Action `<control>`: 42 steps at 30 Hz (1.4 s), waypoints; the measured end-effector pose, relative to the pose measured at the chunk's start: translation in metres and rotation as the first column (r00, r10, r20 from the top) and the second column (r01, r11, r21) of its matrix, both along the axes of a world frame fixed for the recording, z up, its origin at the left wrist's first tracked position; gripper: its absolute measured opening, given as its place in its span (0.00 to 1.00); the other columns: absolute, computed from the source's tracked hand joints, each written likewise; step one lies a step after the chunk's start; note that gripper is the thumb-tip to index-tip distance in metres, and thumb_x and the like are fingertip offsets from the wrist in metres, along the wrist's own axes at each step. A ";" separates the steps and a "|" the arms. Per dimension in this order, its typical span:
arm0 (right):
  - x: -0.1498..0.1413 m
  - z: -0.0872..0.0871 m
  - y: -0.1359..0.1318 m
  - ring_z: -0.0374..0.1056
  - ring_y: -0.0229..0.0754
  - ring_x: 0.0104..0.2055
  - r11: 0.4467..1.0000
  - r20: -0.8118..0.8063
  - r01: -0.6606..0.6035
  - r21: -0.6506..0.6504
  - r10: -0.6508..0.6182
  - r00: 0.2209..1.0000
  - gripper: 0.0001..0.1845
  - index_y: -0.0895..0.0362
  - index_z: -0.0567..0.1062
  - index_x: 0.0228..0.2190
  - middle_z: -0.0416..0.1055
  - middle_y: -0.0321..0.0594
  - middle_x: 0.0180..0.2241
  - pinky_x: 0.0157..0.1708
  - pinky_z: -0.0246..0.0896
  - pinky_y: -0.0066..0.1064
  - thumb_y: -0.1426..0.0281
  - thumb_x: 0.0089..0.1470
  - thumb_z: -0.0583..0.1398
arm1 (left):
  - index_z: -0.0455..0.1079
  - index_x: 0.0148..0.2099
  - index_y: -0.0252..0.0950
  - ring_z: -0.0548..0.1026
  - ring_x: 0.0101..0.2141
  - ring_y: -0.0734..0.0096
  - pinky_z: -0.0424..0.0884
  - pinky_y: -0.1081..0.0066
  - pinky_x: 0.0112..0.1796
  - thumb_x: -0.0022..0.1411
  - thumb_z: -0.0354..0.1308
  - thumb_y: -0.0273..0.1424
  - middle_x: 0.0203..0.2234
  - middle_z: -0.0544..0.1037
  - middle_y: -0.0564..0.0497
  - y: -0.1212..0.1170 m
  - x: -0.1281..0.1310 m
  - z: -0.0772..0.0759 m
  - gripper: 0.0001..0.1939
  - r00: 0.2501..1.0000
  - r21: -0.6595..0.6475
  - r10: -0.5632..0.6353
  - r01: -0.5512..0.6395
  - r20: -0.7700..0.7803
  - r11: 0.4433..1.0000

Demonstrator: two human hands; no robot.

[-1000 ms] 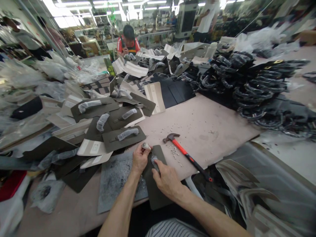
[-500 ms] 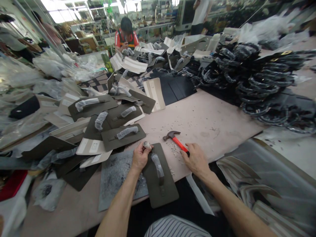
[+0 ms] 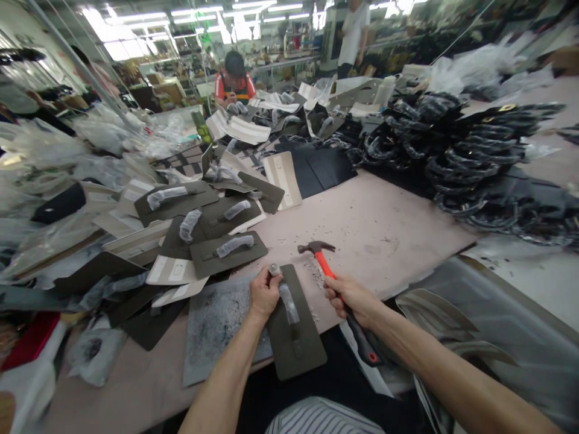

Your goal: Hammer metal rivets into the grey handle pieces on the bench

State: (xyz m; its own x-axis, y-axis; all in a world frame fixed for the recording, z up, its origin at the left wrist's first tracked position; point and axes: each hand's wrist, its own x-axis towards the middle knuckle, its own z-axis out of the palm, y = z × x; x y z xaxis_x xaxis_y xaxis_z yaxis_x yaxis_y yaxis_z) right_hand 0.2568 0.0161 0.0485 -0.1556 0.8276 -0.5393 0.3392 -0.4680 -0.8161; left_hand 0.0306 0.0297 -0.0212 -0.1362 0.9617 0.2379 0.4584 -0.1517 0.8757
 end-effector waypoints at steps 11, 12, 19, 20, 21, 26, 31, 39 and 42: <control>0.003 0.078 -0.001 0.54 0.35 0.19 0.664 0.707 -0.585 0.465 0.119 0.697 0.14 0.55 0.65 0.30 0.63 0.34 0.20 0.22 0.38 0.31 0.62 0.65 0.49 | 0.73 0.38 0.38 0.75 0.30 0.68 0.68 0.72 0.35 0.61 0.55 0.29 0.29 0.78 0.52 -0.001 -0.003 0.002 0.06 0.991 -0.018 -0.086 0.084 -0.104 0.996; 0.003 0.089 0.000 0.54 0.35 0.19 0.658 0.659 -0.522 0.543 0.052 0.750 0.15 0.54 0.64 0.29 0.63 0.33 0.20 0.22 0.39 0.30 0.61 0.66 0.49 | 0.73 0.38 0.38 0.75 0.31 0.68 0.69 0.71 0.36 0.61 0.55 0.29 0.30 0.79 0.52 -0.001 -0.003 0.003 0.06 0.990 -0.017 -0.092 0.091 -0.103 0.996; -0.006 0.083 -0.010 0.59 0.38 0.21 0.595 0.303 -0.095 0.798 -0.260 0.917 0.20 0.52 0.62 0.32 0.64 0.35 0.21 0.23 0.49 0.30 0.53 0.67 0.42 | 0.75 0.38 0.38 0.75 0.31 0.66 0.68 0.72 0.36 0.60 0.56 0.29 0.30 0.79 0.51 -0.001 -0.003 0.003 0.06 0.993 -0.021 -0.101 0.100 -0.054 0.995; -0.006 0.072 -0.013 0.59 0.38 0.20 0.663 0.455 -0.260 0.702 -0.137 0.880 0.20 0.53 0.63 0.31 0.64 0.36 0.20 0.23 0.47 0.30 0.54 0.66 0.44 | 0.75 0.37 0.38 0.74 0.30 0.67 0.67 0.72 0.34 0.60 0.56 0.29 0.28 0.78 0.52 -0.001 -0.003 0.003 0.06 0.993 -0.023 -0.102 0.101 -0.061 0.995; -0.004 0.061 -0.014 0.59 0.39 0.20 0.706 0.592 -0.419 0.571 0.000 0.806 0.19 0.53 0.64 0.30 0.65 0.37 0.20 0.23 0.46 0.31 0.55 0.66 0.46 | 0.75 0.38 0.38 0.73 0.29 0.68 0.66 0.73 0.33 0.60 0.56 0.29 0.27 0.77 0.53 -0.001 -0.003 0.003 0.06 0.992 -0.025 -0.103 0.101 -0.072 0.995; 0.012 0.034 -0.008 0.66 0.42 0.25 0.731 0.784 -0.629 0.266 0.215 0.582 0.17 0.55 0.68 0.36 0.72 0.40 0.26 0.25 0.43 0.32 0.60 0.67 0.46 | 0.75 0.40 0.39 0.73 0.29 0.69 0.66 0.73 0.33 0.60 0.55 0.29 0.28 0.77 0.53 -0.003 -0.003 0.003 0.08 0.991 -0.016 -0.109 0.108 -0.081 0.994; 0.023 -0.005 0.010 0.68 0.43 0.29 0.814 0.763 -0.539 0.215 0.204 0.614 0.18 0.57 0.69 0.38 0.72 0.40 0.27 0.28 0.49 0.31 0.62 0.68 0.44 | 0.75 0.40 0.38 0.75 0.33 0.67 0.68 0.72 0.37 0.61 0.55 0.29 0.31 0.79 0.52 -0.003 -0.003 0.003 0.07 0.993 -0.012 -0.114 0.113 -0.032 0.993; -0.020 -0.008 -0.011 0.55 0.51 0.57 0.361 0.752 -0.744 0.562 0.152 0.642 0.29 0.58 0.58 0.60 0.56 0.52 0.60 0.52 0.52 0.41 0.77 0.56 0.54 | 0.75 0.40 0.38 0.77 0.34 0.66 0.71 0.70 0.39 0.60 0.58 0.32 0.32 0.80 0.51 -0.002 -0.005 -0.002 0.07 0.995 -0.017 -0.091 0.092 0.040 0.996; -0.043 0.008 -0.024 0.58 0.48 0.49 0.073 0.781 -0.858 0.509 0.379 0.496 0.20 0.56 0.68 0.49 0.62 0.47 0.54 0.47 0.54 0.40 0.75 0.53 0.57 | 0.75 0.41 0.37 0.76 0.34 0.67 0.71 0.71 0.39 0.59 0.59 0.32 0.32 0.80 0.51 -0.003 -0.006 -0.002 0.08 0.995 -0.040 -0.081 0.084 0.064 0.996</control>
State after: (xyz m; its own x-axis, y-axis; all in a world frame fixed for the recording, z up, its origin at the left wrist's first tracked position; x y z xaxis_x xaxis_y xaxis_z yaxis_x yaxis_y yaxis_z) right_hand 0.2136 -0.0082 0.0566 -0.8601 0.4993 0.1045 0.4591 0.8470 -0.2681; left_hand 0.0249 0.0267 -0.0227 -0.0690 0.9794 0.1897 0.3907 -0.1484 0.9085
